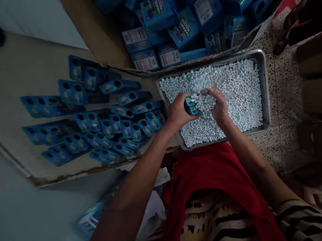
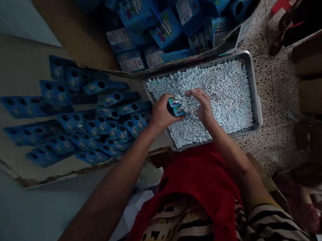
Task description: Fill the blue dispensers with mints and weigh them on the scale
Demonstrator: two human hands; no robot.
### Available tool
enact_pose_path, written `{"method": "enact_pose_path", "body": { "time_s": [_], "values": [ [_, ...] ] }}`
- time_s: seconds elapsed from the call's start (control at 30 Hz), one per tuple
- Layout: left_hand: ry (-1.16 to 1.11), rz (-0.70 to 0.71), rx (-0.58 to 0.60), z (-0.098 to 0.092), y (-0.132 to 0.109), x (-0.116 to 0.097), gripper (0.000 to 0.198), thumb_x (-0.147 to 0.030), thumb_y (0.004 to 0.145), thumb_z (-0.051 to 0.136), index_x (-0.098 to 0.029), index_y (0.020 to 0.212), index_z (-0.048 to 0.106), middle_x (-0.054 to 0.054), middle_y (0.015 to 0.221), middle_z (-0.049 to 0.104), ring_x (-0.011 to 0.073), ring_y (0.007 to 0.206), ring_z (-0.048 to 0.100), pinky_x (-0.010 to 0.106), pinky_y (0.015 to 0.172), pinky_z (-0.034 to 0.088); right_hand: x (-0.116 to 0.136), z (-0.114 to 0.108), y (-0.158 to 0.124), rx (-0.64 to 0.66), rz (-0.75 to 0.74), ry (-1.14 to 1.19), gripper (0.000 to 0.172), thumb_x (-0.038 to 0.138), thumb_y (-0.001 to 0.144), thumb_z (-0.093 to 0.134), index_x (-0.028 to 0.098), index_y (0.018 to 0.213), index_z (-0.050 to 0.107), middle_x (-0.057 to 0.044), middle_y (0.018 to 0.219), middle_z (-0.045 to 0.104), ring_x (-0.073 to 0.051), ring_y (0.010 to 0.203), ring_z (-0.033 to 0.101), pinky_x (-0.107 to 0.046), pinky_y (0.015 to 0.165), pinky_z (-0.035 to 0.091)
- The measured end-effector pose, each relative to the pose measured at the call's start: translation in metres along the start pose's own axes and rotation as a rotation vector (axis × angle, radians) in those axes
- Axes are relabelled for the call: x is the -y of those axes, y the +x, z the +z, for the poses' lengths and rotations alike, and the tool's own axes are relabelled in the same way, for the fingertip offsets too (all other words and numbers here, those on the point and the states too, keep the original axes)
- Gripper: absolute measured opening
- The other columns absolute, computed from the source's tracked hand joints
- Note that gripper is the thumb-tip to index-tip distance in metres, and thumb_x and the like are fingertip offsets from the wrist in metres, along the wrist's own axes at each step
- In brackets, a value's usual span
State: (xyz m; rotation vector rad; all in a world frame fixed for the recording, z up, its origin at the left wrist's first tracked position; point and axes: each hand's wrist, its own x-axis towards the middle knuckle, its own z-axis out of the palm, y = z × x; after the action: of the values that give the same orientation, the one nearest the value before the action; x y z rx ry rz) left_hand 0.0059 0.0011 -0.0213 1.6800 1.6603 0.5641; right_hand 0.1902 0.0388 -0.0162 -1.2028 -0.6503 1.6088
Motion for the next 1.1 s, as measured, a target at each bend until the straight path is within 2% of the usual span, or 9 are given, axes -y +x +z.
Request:
{"method": "enact_pose_path", "body": {
  "time_s": [0.13, 0.23, 0.33, 0.47, 0.6, 0.8, 0.9, 1.0, 1.1],
  "values": [
    [-0.237, 0.075, -0.24, 0.025, -0.031, -0.006, 0.077, -0.033, 0.069, 0.099, -0.025, 0.136, 0.061, 0.008, 0.131, 0.073, 0.0322, 0.124, 0.075, 0.044, 0.108, 0.061, 0.033, 0.003, -0.007, -0.062, 0.06, 0.197, 0.028, 0.054, 0.089, 0.075, 0.027, 0.083, 0.074, -0.002, 0.09, 0.076, -0.026, 0.106, 0.077, -0.049, 0.108, 0.062],
    [-0.298, 0.103, -0.247, 0.037, -0.034, -0.012, 0.078, -0.042, 0.072, 0.101, -0.024, 0.137, 0.062, 0.009, 0.131, 0.073, 0.031, 0.123, 0.075, 0.042, 0.107, 0.061, 0.045, 0.001, -0.002, -0.126, 0.142, 0.285, 0.024, 0.048, 0.085, 0.08, 0.026, 0.084, 0.07, -0.001, 0.085, 0.073, -0.023, 0.102, 0.077, -0.041, 0.095, 0.066],
    [-0.322, 0.115, -0.227, 0.038, -0.03, -0.009, 0.081, -0.053, 0.072, 0.103, -0.023, 0.136, 0.063, 0.009, 0.131, 0.073, 0.0305, 0.122, 0.076, 0.041, 0.107, 0.062, 0.053, 0.0, -0.003, -0.115, 0.194, 0.326, 0.027, 0.05, 0.084, 0.082, 0.025, 0.087, 0.07, -0.002, 0.083, 0.072, -0.023, 0.103, 0.077, -0.037, 0.088, 0.067],
    [-0.32, 0.067, -0.263, 0.032, -0.029, -0.001, 0.084, -0.058, 0.07, 0.103, -0.024, 0.136, 0.062, 0.008, 0.129, 0.074, 0.0307, 0.118, 0.078, 0.042, 0.104, 0.064, 0.06, 0.006, -0.012, -0.033, 0.136, 0.283, 0.029, 0.052, 0.085, 0.084, 0.026, 0.09, 0.073, -0.001, 0.085, 0.071, -0.023, 0.104, 0.077, -0.036, 0.088, 0.066],
    [-0.31, 0.097, -0.264, 0.03, -0.033, 0.002, 0.079, -0.05, 0.072, 0.102, -0.025, 0.136, 0.063, 0.007, 0.128, 0.075, 0.0306, 0.117, 0.078, 0.044, 0.101, 0.065, 0.064, 0.012, -0.014, 0.028, 0.08, 0.177, 0.033, 0.059, 0.088, 0.079, 0.027, 0.09, 0.073, -0.002, 0.087, 0.069, -0.021, 0.097, 0.075, -0.036, 0.086, 0.064],
    [-0.311, 0.109, -0.231, 0.034, -0.037, -0.003, 0.076, -0.037, 0.069, 0.1, -0.026, 0.135, 0.064, 0.006, 0.126, 0.075, 0.029, 0.114, 0.078, 0.043, 0.098, 0.065, 0.06, 0.016, -0.014, 0.135, -0.057, 0.064, 0.041, 0.066, 0.095, 0.067, 0.027, 0.086, 0.073, -0.004, 0.089, 0.069, -0.022, 0.091, 0.071, -0.041, 0.095, 0.061],
    [-0.32, 0.056, -0.278, 0.035, -0.035, -0.004, 0.077, -0.035, 0.07, 0.099, -0.025, 0.136, 0.062, 0.006, 0.129, 0.074, 0.0283, 0.116, 0.076, 0.041, 0.101, 0.064, 0.052, 0.021, -0.018, 0.196, -0.123, -0.035, 0.043, 0.067, 0.094, 0.067, 0.027, 0.082, 0.074, -0.005, 0.087, 0.07, -0.024, 0.094, 0.07, -0.044, 0.101, 0.06],
    [-0.313, 0.059, -0.25, 0.037, -0.03, 0.0, 0.076, -0.036, 0.069, 0.1, -0.025, 0.134, 0.062, 0.006, 0.128, 0.073, 0.0287, 0.118, 0.075, 0.042, 0.103, 0.063, 0.043, 0.025, -0.02, 0.24, -0.14, -0.16, 0.044, 0.069, 0.093, 0.068, 0.028, 0.081, 0.075, -0.004, 0.088, 0.071, -0.026, 0.098, 0.07, -0.046, 0.104, 0.06],
    [-0.358, 0.052, -0.298, 0.037, -0.027, 0.01, 0.077, -0.043, 0.071, 0.101, -0.025, 0.134, 0.061, 0.006, 0.126, 0.073, 0.0289, 0.116, 0.076, 0.043, 0.102, 0.063, 0.04, 0.015, -0.027, 0.307, -0.184, -0.278, 0.043, 0.067, 0.099, 0.062, 0.028, 0.091, 0.078, -0.005, 0.104, 0.076, -0.028, 0.113, 0.072, -0.051, 0.113, 0.057]
  ]
}}
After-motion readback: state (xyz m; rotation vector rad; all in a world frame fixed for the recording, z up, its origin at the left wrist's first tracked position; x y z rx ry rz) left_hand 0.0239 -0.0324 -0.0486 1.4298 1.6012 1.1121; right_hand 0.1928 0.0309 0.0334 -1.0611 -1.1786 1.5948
